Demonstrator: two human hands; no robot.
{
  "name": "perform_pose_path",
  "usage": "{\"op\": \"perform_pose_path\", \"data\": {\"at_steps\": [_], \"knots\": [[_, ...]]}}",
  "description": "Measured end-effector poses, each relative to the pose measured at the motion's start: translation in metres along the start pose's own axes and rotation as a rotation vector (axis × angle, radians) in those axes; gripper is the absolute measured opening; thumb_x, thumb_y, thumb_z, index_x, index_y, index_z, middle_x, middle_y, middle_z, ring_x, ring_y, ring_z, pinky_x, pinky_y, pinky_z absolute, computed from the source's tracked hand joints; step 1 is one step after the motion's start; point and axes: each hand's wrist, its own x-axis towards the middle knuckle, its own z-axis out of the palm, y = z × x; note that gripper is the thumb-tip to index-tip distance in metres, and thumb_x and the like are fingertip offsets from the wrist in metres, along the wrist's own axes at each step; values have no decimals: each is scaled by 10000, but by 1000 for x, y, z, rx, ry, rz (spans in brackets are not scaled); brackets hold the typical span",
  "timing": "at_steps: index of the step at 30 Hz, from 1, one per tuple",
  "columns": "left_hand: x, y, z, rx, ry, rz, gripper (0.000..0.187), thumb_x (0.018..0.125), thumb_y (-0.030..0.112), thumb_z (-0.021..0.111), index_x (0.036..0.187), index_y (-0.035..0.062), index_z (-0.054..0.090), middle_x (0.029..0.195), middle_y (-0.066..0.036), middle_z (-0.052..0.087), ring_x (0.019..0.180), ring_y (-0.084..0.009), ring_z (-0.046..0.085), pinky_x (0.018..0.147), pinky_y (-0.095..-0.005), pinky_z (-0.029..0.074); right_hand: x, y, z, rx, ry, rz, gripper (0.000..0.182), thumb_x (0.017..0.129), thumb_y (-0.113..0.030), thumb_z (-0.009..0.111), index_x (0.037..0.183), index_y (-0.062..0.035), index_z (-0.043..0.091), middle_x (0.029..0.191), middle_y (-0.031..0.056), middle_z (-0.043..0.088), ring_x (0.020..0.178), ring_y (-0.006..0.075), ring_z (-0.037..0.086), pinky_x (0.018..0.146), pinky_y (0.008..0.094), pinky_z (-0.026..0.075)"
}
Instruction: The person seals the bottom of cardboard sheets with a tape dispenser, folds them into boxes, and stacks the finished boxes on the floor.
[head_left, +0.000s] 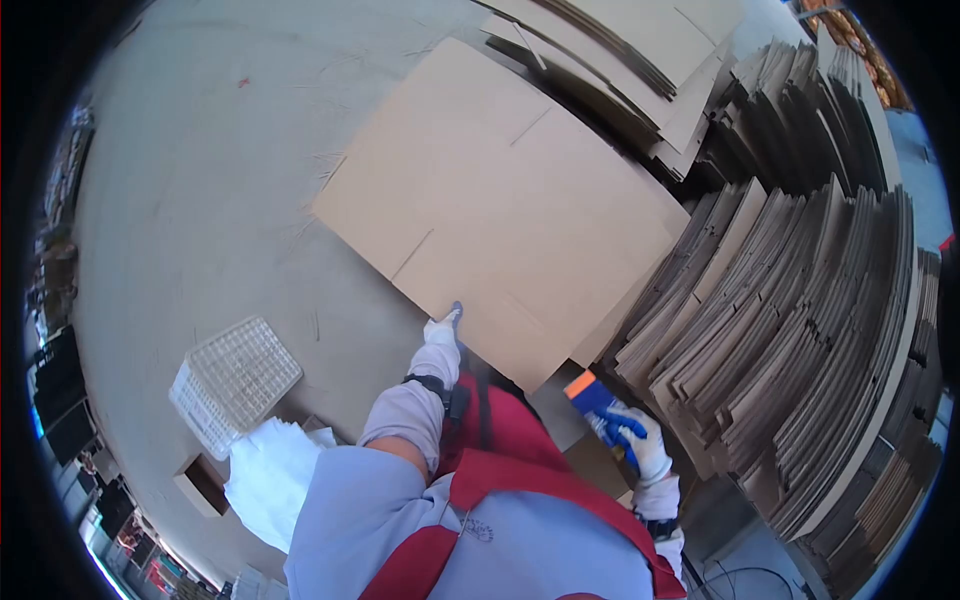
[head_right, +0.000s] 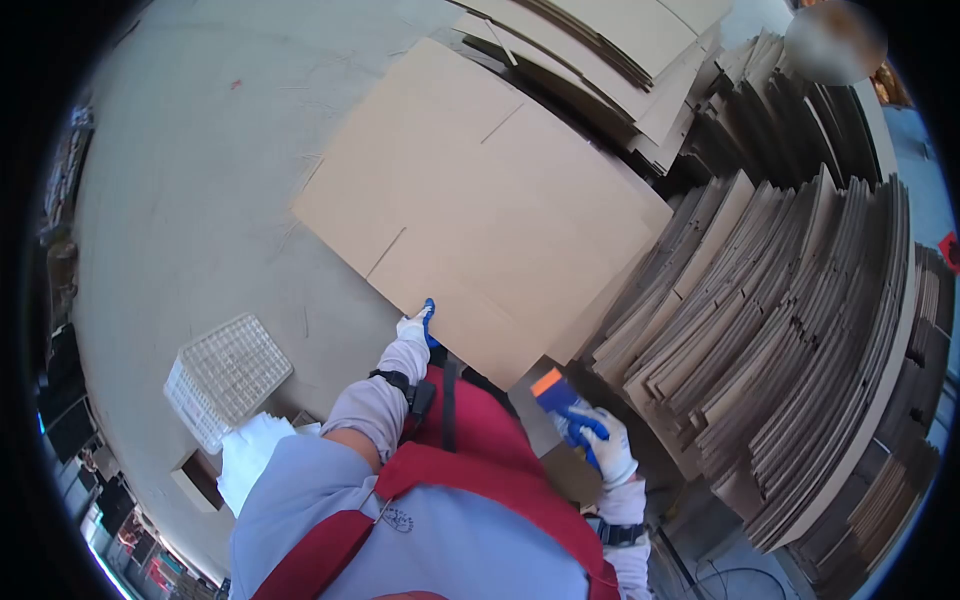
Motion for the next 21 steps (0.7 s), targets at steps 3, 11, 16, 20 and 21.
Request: {"op": "perform_pose_path", "data": {"at_steps": [3,11,16,20,21], "knots": [[-50,19,-18,32,-89,195,386,891,157,682,1242,101,533,1052,-113,672,864,-282,686,726,-478,585,11,-16,-21,-283,2,-226,298,822,-89,633,1111,-32,679,1017,153,673,943,288,639,856,350,491],[-452,138,38,358,-529,1013,229,871,96,710,1045,-30,631,912,-68,674,799,-100,619,674,-257,513,47,-159,6,-516,173,-841,276,839,-196,621,1106,-145,674,975,177,665,926,378,622,825,420,505],[-451,159,83,277,-755,1355,443,871,65,691,1254,-59,506,1197,-148,603,1025,-186,618,855,-299,514,15,-218,4,-679,163,-820,281,861,-297,608,1084,-141,676,933,180,660,884,373,625,791,439,500],[-468,233,108,713,-452,2151,686,750,-32,675,1388,21,428,1422,-195,449,1304,-331,459,1083,-480,349,-5,-245,7,-813,244,-761,372,876,-411,603,1087,-112,668,935,166,658,869,364,629,770,443,501],[-470,247,122,915,-170,2395,717,707,-38,664,1385,56,450,1406,-185,467,1321,-360,433,1115,-515,295,-2,-251,12,-854,265,-709,441,879,-483,582,1080,-100,669,927,183,646,853,360,635,763,447,498]]}}
